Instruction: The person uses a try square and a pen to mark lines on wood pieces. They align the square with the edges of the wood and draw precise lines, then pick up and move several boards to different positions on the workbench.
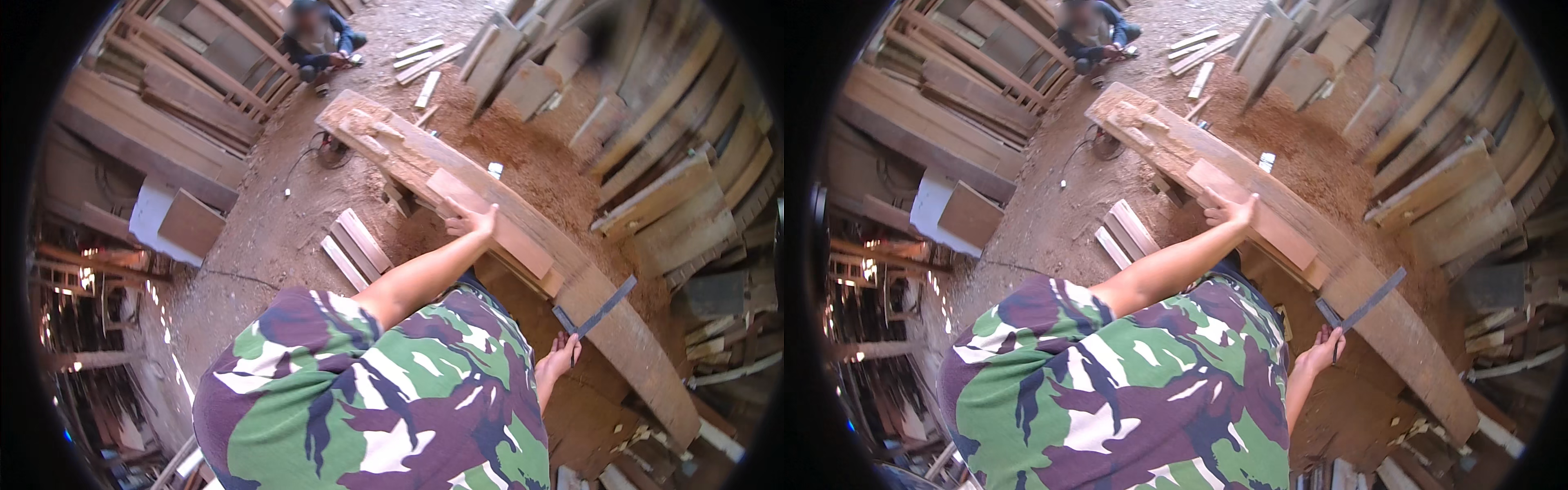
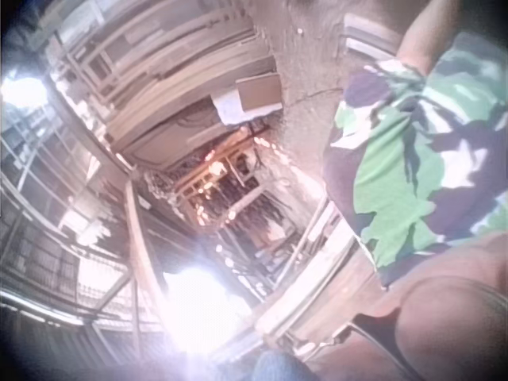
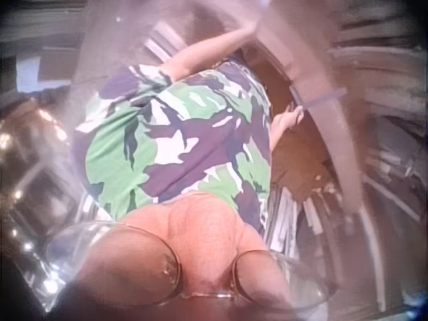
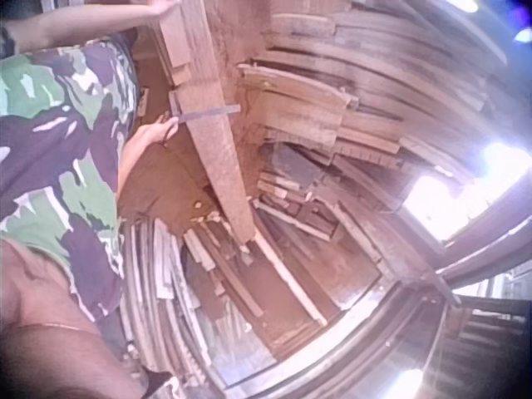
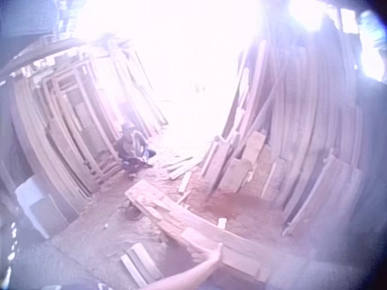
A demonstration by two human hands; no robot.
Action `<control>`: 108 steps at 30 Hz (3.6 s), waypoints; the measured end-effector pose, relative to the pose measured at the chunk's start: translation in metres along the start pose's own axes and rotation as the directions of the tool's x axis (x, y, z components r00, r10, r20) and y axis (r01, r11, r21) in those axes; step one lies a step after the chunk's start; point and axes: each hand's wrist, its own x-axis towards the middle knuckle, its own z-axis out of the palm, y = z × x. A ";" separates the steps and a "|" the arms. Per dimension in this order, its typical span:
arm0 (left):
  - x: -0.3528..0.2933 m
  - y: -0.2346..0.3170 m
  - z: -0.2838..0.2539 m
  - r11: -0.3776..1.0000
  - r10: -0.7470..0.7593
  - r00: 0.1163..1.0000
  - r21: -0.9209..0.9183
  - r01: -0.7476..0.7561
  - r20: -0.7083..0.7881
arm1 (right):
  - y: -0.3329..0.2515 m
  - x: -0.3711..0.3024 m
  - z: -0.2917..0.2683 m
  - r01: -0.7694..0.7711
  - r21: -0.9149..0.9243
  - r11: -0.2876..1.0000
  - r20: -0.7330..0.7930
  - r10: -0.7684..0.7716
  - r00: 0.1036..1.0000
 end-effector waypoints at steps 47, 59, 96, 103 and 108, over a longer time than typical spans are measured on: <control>-0.119 -0.012 -0.023 -0.250 0.342 -0.695 -0.652 -0.716 0.632 | -0.079 -0.080 0.078 0.433 -0.379 0.818 -0.038 -0.481 0.876; 0.088 0.101 0.068 -0.558 0.479 -0.327 -0.005 -0.830 0.815 | -0.067 -0.061 0.023 0.359 -0.410 0.838 -0.168 -0.456 0.874; -0.011 0.011 -0.006 -0.559 0.306 -0.611 -0.383 -0.736 0.730 | 0.024 -0.057 0.153 -0.444 0.062 0.894 0.183 0.427 0.886; -0.012 0.007 -0.001 -0.576 0.315 -0.584 -0.338 -0.744 0.748 | 0.023 -0.065 0.104 0.059 -0.251 0.966 0.005 -0.060 0.998; -0.014 0.009 0.004 -0.572 0.342 -0.588 -0.334 -0.749 0.733 | 0.008 -0.047 0.085 0.337 -0.428 0.838 -0.044 -0.392 0.919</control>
